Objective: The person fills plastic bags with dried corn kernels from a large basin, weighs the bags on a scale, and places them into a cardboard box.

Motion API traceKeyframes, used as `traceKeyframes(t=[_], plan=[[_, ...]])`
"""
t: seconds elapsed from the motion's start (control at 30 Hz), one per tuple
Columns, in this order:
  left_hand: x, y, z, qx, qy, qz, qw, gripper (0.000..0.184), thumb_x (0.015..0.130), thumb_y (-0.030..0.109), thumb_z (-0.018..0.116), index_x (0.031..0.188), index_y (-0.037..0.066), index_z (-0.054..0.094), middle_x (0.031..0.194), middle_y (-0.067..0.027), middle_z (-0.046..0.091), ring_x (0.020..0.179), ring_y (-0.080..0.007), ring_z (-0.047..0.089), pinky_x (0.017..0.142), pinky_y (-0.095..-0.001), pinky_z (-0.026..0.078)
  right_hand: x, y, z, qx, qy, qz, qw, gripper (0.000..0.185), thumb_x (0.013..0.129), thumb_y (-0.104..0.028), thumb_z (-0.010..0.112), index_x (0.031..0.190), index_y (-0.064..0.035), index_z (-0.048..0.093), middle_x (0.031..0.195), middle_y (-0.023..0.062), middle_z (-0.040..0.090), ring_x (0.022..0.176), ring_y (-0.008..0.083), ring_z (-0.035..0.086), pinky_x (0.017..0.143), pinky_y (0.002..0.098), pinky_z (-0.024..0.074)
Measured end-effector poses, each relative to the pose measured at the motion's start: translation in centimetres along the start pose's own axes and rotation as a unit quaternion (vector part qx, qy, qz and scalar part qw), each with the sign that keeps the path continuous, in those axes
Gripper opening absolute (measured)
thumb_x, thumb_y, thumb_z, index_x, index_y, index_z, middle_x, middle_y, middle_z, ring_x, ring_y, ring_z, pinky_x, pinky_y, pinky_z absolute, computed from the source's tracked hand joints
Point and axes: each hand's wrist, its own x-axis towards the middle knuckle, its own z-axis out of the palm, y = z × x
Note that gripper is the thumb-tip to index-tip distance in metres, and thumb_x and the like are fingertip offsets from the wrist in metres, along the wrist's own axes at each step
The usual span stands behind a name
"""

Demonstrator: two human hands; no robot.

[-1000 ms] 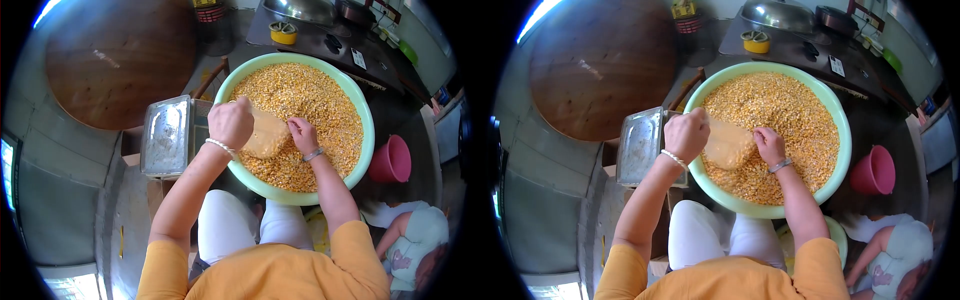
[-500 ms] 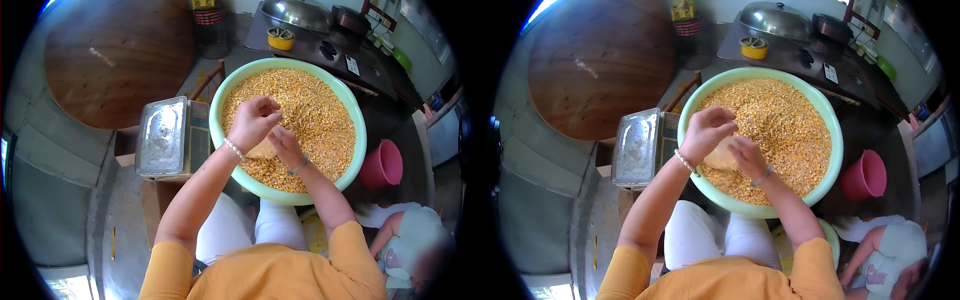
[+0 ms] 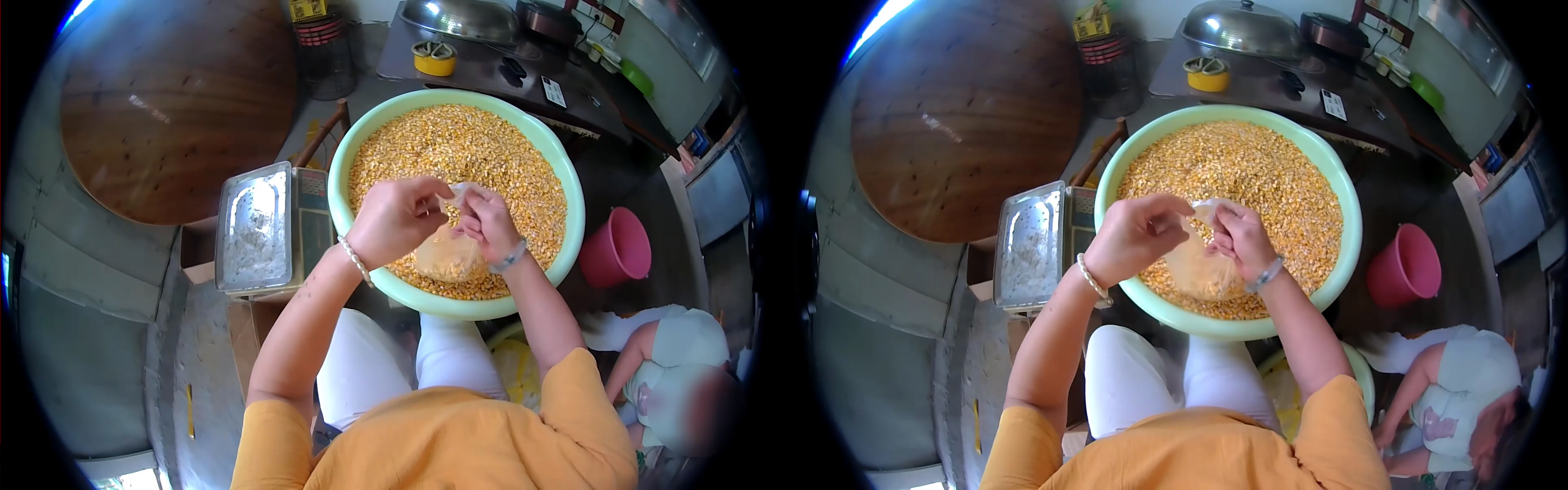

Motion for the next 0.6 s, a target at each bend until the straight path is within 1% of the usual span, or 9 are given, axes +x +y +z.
traceKeyframes(t=[0.07,0.17,0.3,0.33,0.4,0.5,0.53,0.57,0.6], plan=[[0.4,0.3,0.2,0.128,-0.021,0.114,0.985,0.019,0.067,0.003,0.069,0.085,0.009,0.065,0.069,-0.0078,0.061,0.064,-0.0212,0.061,0.061,-0.0301,0.049,1.3,1.3,-1.5,-0.038,0.065,0.032,0.997,0.015,0.090,-0.009,0.043,0.080,-0.0048,0.053,0.058,-0.0030,0.045,0.045,0.0026,0.036,0.040,0.0195,0.0328],[1.9,1.0,1.4,0.219,-0.085,0.171,0.957,0.013,0.068,0.006,0.067,0.081,0.009,0.066,0.071,-0.0081,0.064,0.066,-0.0252,0.061,0.058,-0.0341,0.048,0.6,0.7,0.3,-0.127,0.001,0.001,0.992,0.015,0.088,-0.007,0.044,0.077,-0.0041,0.054,0.060,-0.0010,0.049,0.046,0.0034,0.038,0.041,0.0202,0.0309],[4.5,0.5,3.4,0.178,-0.069,0.146,0.971,0.011,0.068,0.005,0.065,0.079,0.008,0.066,0.070,-0.0086,0.064,0.066,-0.0244,0.062,0.060,-0.0328,0.049,0.2,1.6,-2.6,-0.291,-0.156,0.011,0.944,0.006,0.081,-0.004,0.052,0.084,-0.0031,0.057,0.063,-0.0002,0.051,0.051,0.0078,0.045,0.046,0.0233,0.0360],[5.0,0.0,4.0,0.164,-0.062,0.134,0.975,0.010,0.068,0.005,0.064,0.078,0.007,0.066,0.070,-0.0087,0.064,0.066,-0.0243,0.063,0.060,-0.0325,0.049,-0.4,1.3,-3.0,-0.249,-0.205,0.010,0.946,0.008,0.079,-0.005,0.056,0.086,-0.0034,0.055,0.062,-0.0003,0.051,0.054,0.0079,0.048,0.050,0.0244,0.0392],[5.5,-0.3,4.8,0.121,-0.064,0.084,0.987,0.010,0.069,0.004,0.064,0.078,0.006,0.066,0.071,-0.0091,0.064,0.066,-0.0227,0.064,0.063,-0.0308,0.051,-1.3,1.0,-2.9,-0.261,-0.216,-0.068,0.938,0.007,0.079,-0.005,0.057,0.085,-0.0032,0.053,0.060,0.0000,0.050,0.053,0.0076,0.047,0.050,0.0248,0.0395],[5.4,-0.4,5.8,0.035,-0.034,0.068,0.996,0.009,0.068,0.004,0.065,0.077,0.006,0.066,0.068,-0.0094,0.063,0.064,-0.0206,0.064,0.062,-0.0303,0.051,-1.9,0.3,-3.2,-0.276,-0.184,-0.051,0.942,0.009,0.087,-0.012,0.052,0.086,-0.0029,0.052,0.056,0.0005,0.048,0.048,0.0077,0.045,0.047,0.0247,0.0388],[5.3,0.0,5.4,0.006,-0.091,0.001,0.996,0.023,0.068,0.007,0.069,0.091,0.006,0.065,0.084,-0.0088,0.065,0.078,-0.0176,0.064,0.072,-0.0294,0.051,-2.0,-0.4,-2.9,-0.274,-0.153,-0.017,0.950,0.012,0.089,-0.014,0.050,0.086,-0.0028,0.053,0.056,0.0006,0.048,0.047,0.0078,0.045,0.047,0.0244,0.0384],[4.9,-0.4,5.4,-0.046,-0.075,0.021,0.996,0.033,0.069,0.008,0.071,0.100,0.005,0.061,0.092,-0.0092,0.063,0.085,-0.0176,0.062,0.077,-0.0302,0.050,-2.1,-0.9,-2.8,-0.270,-0.122,0.019,0.955,0.015,0.091,-0.016,0.048,0.087,-0.0027,0.053,0.056,0.0007,0.048,0.046,0.0078,0.045,0.046,0.0242,0.0379],[4.4,-1.2,5.6,-0.096,-0.058,0.041,0.993,0.042,0.069,0.010,0.072,0.108,0.005,0.058,0.100,-0.0096,0.062,0.092,-0.0176,0.060,0.082,-0.0310,0.048,-1.7,-0.4,-4.2,-0.285,-0.142,0.027,0.948,0.023,0.094,-0.020,0.045,0.100,-0.0017,0.058,0.076,0.0045,0.056,0.048,0.0081,0.045,0.049,0.0240,0.0404]])
